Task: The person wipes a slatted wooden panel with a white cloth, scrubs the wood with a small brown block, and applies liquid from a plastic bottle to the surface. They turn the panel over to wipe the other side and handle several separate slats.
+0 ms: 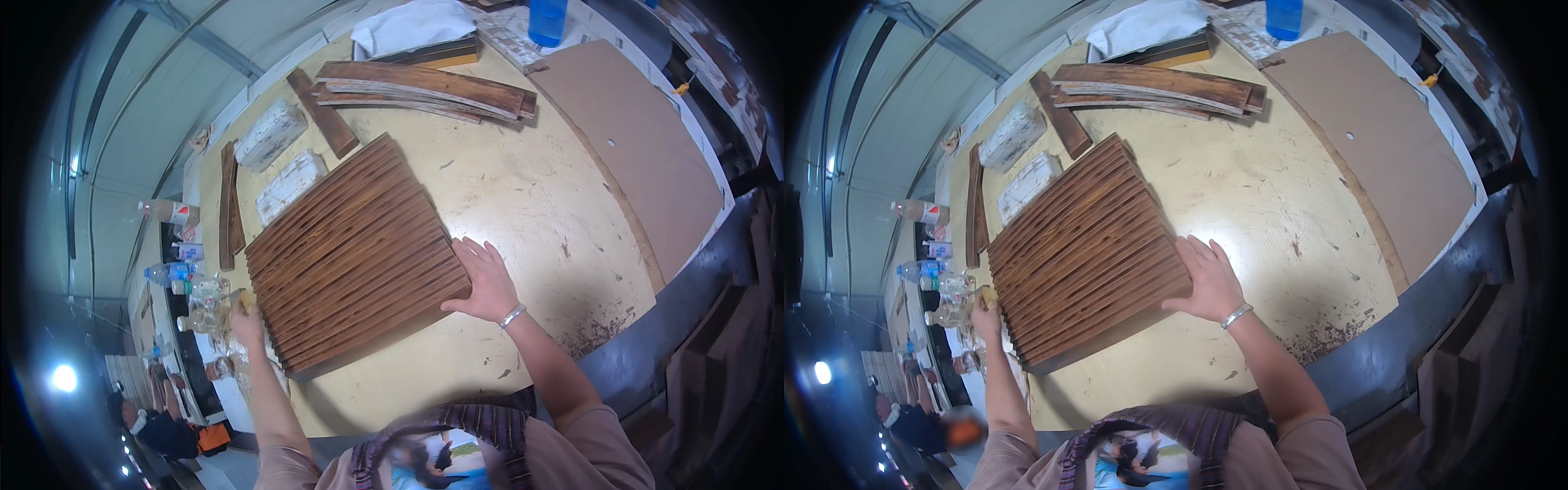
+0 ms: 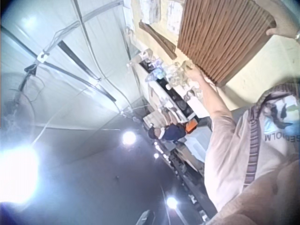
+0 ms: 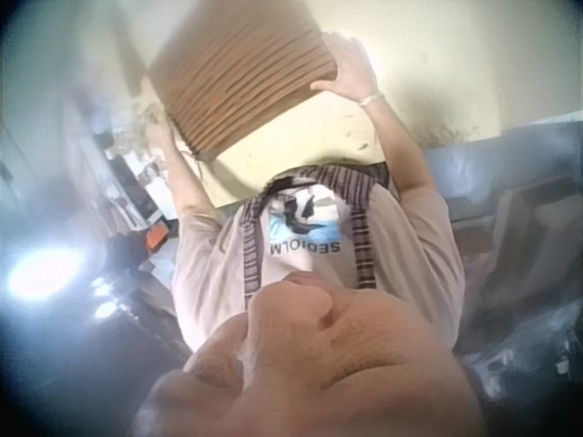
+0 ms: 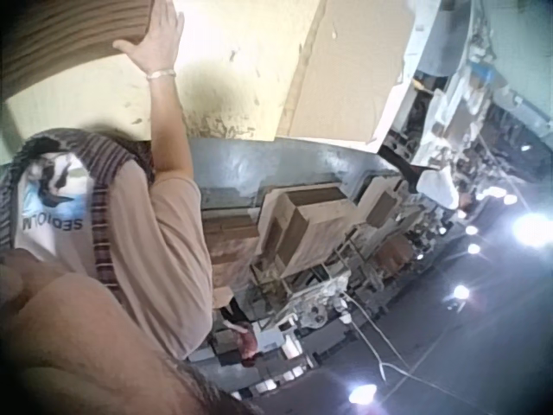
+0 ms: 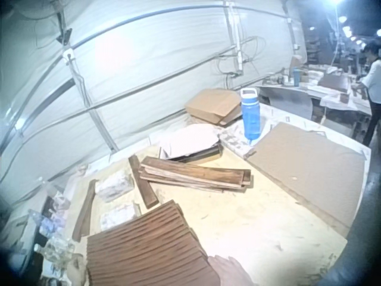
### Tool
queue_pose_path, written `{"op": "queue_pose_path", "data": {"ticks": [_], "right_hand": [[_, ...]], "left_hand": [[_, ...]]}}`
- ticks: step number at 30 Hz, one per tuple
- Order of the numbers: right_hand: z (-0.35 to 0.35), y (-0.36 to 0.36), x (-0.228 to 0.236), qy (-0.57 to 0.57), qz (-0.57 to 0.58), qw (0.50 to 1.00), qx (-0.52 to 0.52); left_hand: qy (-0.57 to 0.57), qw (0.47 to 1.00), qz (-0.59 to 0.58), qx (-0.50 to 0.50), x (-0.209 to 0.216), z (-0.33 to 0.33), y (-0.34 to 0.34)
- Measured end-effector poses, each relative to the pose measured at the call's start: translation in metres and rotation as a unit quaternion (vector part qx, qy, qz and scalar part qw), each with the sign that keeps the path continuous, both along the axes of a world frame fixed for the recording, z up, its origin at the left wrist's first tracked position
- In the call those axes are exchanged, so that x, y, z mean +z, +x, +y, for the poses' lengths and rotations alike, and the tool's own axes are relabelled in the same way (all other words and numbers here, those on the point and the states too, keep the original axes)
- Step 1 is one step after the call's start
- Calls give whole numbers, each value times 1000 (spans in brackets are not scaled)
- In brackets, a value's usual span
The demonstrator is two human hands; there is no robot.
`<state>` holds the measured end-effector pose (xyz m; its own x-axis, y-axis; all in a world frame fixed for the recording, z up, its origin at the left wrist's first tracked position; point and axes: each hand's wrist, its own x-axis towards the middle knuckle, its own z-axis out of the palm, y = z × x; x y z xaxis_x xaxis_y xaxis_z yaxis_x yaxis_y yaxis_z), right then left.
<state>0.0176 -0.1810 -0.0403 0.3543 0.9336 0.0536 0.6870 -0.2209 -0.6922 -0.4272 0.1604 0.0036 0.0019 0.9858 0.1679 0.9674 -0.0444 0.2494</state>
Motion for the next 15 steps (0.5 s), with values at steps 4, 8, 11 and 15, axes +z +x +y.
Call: {"op": "queue_pose_path", "data": {"ticks": [4,8,11,15], "right_hand": [[1,0,-2,6,-8,1000,-7],[-1,1,-5,11,-15,1000,-8],[-1,1,-6,28,-15,999,-4],[0,1,-5,29,-10,999,10]], "left_hand": [[80,997,17,14,17,2,2],[51,975,-145,-159,26,-23,182],[56,949,-56,-304,19,-57,311],[32,921,-45,-386,14,-95,403]]}}
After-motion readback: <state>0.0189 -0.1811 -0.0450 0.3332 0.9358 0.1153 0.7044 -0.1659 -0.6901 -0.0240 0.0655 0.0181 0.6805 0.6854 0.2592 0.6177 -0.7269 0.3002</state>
